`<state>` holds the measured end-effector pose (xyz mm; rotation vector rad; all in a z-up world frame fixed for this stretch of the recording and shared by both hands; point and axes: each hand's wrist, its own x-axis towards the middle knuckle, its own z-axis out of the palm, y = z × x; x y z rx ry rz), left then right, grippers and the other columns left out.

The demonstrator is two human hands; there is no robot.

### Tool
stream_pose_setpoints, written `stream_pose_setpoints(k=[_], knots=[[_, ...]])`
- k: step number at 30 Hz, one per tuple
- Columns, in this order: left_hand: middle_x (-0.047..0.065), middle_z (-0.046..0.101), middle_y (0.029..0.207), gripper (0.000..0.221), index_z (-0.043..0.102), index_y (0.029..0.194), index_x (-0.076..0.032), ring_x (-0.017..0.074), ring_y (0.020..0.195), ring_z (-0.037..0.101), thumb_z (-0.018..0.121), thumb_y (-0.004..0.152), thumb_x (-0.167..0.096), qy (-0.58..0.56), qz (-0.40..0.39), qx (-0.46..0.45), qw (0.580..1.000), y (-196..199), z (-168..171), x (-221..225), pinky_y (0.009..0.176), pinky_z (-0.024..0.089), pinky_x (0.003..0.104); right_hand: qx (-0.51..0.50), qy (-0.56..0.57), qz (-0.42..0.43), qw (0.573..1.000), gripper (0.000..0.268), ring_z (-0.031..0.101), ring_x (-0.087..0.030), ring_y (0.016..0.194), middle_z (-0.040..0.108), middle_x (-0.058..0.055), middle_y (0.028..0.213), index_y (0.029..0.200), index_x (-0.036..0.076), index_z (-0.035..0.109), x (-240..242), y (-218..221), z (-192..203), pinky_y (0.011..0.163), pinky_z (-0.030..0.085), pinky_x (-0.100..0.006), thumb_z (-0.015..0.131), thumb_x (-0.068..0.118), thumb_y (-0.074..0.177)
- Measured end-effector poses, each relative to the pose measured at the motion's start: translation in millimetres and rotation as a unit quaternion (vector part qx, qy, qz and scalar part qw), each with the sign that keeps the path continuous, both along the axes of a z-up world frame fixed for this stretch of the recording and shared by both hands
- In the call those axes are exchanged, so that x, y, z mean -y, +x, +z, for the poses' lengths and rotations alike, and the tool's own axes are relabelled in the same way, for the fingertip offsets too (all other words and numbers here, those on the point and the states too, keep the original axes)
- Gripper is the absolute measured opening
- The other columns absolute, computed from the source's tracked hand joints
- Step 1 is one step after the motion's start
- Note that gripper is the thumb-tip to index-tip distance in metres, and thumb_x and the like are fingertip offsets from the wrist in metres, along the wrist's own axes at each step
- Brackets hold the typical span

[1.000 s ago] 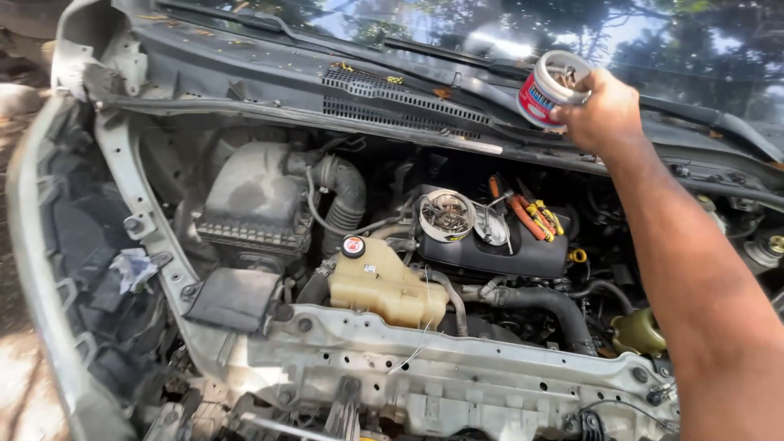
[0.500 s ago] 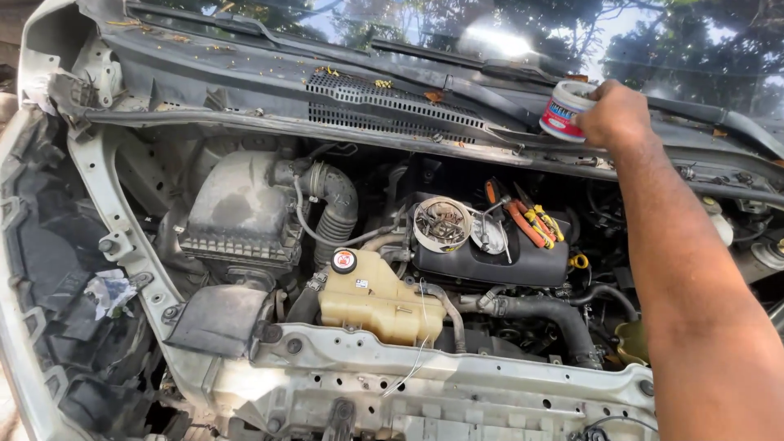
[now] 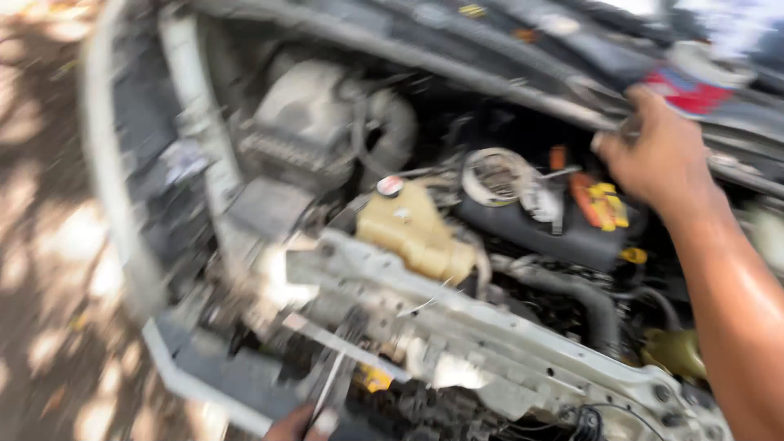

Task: The person works at the open front of a car with the bumper area removed, using a socket wrench to loosen and tighten bolts along the radiator support and headlight area. They reposition the wrench repeatedly, work on different fasteners, and handle small parts by hand while leaning into the engine bay.

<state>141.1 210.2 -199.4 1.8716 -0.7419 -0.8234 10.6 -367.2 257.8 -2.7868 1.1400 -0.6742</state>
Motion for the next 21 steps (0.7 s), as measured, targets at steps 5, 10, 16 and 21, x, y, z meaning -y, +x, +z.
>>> stream_pose_setpoints(k=[5,10,16,21], knots=[[0.005,0.074,0.085,0.037,0.071,0.115,-0.002,0.0095,0.080,0.062,0.067,0.095,-0.033,-0.027,0.091,-0.109,0.989,-71.0,244.0,49.5,0.072,0.055,0.032,-0.119,-0.041,0.413,0.902,0.084,0.061,-0.041,0.120,0.062,-0.022,0.137,0.141,0.011,0.059,-205.6,12.4,-41.0,0.100,0.049,-0.048,0.083,0.030,0.063],[0.000,0.064,0.073,0.032,0.072,0.106,0.002,0.0064,0.072,0.055,0.067,0.098,-0.028,-0.079,-0.011,-0.083,0.993,-66.5,257.5,33.6,0.065,0.050,0.031,-0.088,0.017,0.595,0.798,0.059,0.052,-0.039,0.130,0.062,-0.017,0.136,0.127,0.015,0.066,-297.5,-5.0,-63.9,0.105,0.041,-0.051,0.074,0.015,0.068],[0.005,0.061,0.072,0.032,0.072,0.113,0.001,0.0105,0.068,0.052,0.066,0.101,-0.028,-0.054,-0.039,-0.150,0.986,0.8,258.2,0.5,0.063,0.048,0.034,-0.049,-0.083,0.575,0.813,0.037,0.064,-0.034,0.124,0.071,-0.010,0.123,0.109,0.014,0.070,-342.4,53.2,-67.7,0.108,0.046,-0.053,0.074,0.023,0.073],[0.012,0.072,0.094,0.032,0.071,0.122,-0.003,0.0229,0.088,0.068,0.066,0.094,-0.018,-0.096,-0.112,0.093,0.985,129.9,267.9,-31.4,0.081,0.056,0.039,-0.105,-0.044,0.417,0.902,0.023,0.068,-0.028,0.077,0.070,-0.006,0.086,0.098,0.013,0.071,-383.4,132.3,-44.2,0.076,0.056,-0.043,0.079,0.029,0.085]])
